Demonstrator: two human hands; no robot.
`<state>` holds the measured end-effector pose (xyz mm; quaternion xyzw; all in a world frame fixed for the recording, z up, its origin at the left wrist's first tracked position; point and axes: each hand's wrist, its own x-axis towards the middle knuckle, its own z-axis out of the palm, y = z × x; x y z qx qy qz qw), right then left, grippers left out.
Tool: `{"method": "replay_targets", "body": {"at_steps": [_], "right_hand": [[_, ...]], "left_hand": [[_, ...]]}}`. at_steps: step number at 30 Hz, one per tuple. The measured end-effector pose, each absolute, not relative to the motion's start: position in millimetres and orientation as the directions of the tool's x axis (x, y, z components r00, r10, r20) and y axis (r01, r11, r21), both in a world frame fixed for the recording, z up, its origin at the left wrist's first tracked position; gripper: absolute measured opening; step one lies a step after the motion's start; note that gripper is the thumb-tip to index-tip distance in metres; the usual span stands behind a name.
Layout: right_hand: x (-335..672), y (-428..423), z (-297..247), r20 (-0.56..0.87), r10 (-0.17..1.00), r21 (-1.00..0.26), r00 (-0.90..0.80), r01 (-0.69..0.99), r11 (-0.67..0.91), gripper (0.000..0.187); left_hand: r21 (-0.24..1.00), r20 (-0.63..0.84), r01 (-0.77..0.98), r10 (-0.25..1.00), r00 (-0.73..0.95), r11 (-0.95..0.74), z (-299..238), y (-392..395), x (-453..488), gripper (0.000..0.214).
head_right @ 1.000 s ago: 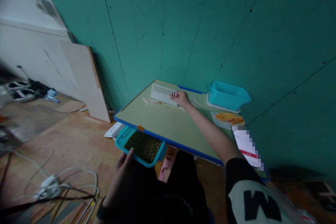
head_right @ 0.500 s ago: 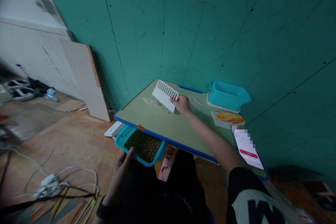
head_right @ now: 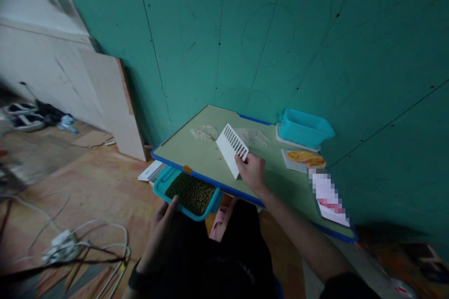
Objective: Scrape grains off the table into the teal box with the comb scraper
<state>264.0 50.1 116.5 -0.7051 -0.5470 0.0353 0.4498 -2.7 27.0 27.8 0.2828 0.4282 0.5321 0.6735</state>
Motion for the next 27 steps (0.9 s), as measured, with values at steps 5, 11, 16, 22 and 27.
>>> {"method": "replay_targets", "body": {"at_steps": [5,11,16,22,27], "right_hand": [[263,59,118,0.471,0.790,-0.676,0.392,0.736,0.038,0.036],[281,88,120,0.466,0.804,-0.665,0.369,0.745,0.044,0.028],[281,91,119,0.447,0.829,-0.685,0.337,0.725,0.074,0.023],[273,81,121,0.431,0.847,-0.681,0.311,0.728,0.079,0.025],[268,78,123,0.432,0.863,-0.667,0.263,0.737,0.109,0.028]], "left_hand": [[0.836,-0.301,-0.467,0.952,0.049,0.288,26,28,-3,0.045],[0.835,-0.292,-0.478,0.956,0.036,0.273,27,30,-2,0.046],[0.835,-0.294,-0.476,0.955,0.038,0.276,26,30,-3,0.043],[0.815,-0.309,-0.500,0.949,0.052,0.293,30,29,-1,0.044],[0.805,-0.312,-0.517,0.949,0.047,0.291,31,30,0,0.042]]}}
